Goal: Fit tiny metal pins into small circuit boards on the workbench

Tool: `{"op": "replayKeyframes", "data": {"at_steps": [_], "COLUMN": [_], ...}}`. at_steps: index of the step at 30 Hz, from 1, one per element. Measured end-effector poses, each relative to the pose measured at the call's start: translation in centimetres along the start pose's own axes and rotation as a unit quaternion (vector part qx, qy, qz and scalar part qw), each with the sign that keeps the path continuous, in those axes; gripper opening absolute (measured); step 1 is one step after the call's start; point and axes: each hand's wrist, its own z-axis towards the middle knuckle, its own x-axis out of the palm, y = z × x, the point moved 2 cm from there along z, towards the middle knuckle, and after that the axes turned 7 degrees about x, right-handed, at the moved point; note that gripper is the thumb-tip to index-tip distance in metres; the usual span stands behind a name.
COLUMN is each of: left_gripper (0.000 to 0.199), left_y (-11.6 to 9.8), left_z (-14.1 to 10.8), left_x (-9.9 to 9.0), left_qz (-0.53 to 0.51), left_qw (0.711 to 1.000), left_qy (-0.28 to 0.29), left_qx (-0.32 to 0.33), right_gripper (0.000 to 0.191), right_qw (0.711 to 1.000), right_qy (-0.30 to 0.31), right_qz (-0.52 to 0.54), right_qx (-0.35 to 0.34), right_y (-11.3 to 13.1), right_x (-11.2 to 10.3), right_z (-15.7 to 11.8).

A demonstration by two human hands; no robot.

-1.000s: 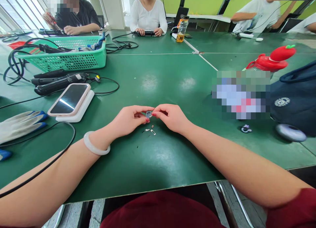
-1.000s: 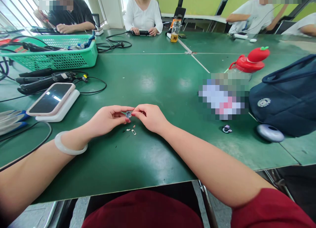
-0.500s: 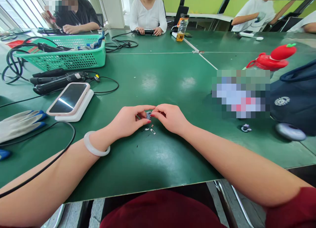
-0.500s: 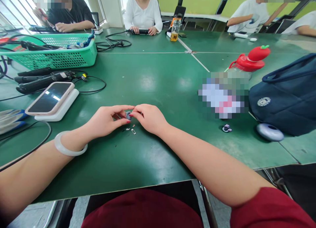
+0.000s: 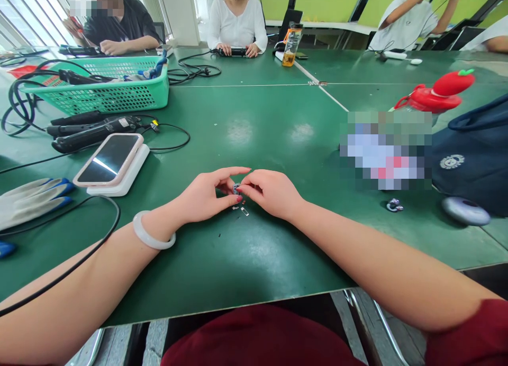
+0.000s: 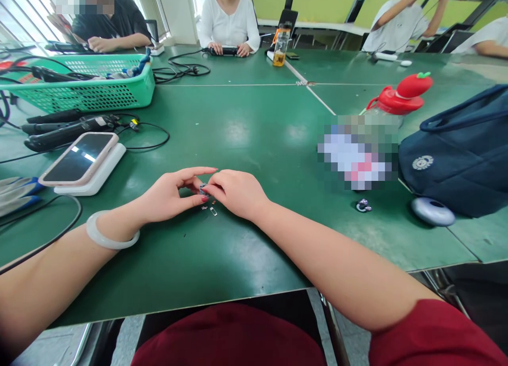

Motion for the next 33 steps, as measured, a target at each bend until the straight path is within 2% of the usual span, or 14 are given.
{"op": "replayKeyframes", "data": {"at_steps": [5,8,11,13,18,21,28,33], "left_gripper": [0.052,0.044,0.038,0.038,0.034,0.032,0.034,0.035], "left_y": [0.0,0.2,0.4,0.4,0.2,0.0,0.5,1.0], "left_z": [0.1,0.1,0.0,-0.1,0.0,0.0,0.3,0.4], "left_x": [-0.2,-0.7,-0.7,-0.5,0.1,0.2,-0.5,-0.3], "left_qz": [0.033,0.045,-0.034,-0.081,-0.124,-0.163,-0.133,-0.147], "left_qw": [0.999,0.999,0.997,0.991,0.984,0.98,0.981,0.977], "left_qy": [0.002,-0.005,0.05,0.092,0.116,0.095,-0.035,-0.031], "left_qx": [-0.012,-0.029,-0.049,-0.05,-0.052,-0.058,-0.134,-0.149], "right_gripper": [0.026,0.022,0.011,0.012,0.006,0.009,0.014,0.016], "right_qw": [1.0,0.997,0.991,0.987,0.988,0.989,0.987,0.989], "right_qy": [0.023,0.07,0.129,0.153,0.153,0.145,0.142,0.128], "right_qz": [-0.006,0.005,0.022,0.025,-0.007,-0.024,-0.063,-0.078], "right_qx": [-0.007,-0.006,-0.021,-0.03,-0.032,-0.025,-0.029,-0.019], "right_y": [-0.1,-0.6,-1.1,-1.2,-1.2,-1.1,-0.8,-0.6], "right_x": [0.0,-0.3,-0.5,-0.5,-0.2,0.0,0.1,0.0], "right_z": [-0.1,0.0,0.0,0.0,0.2,0.2,0.1,-0.1]}}
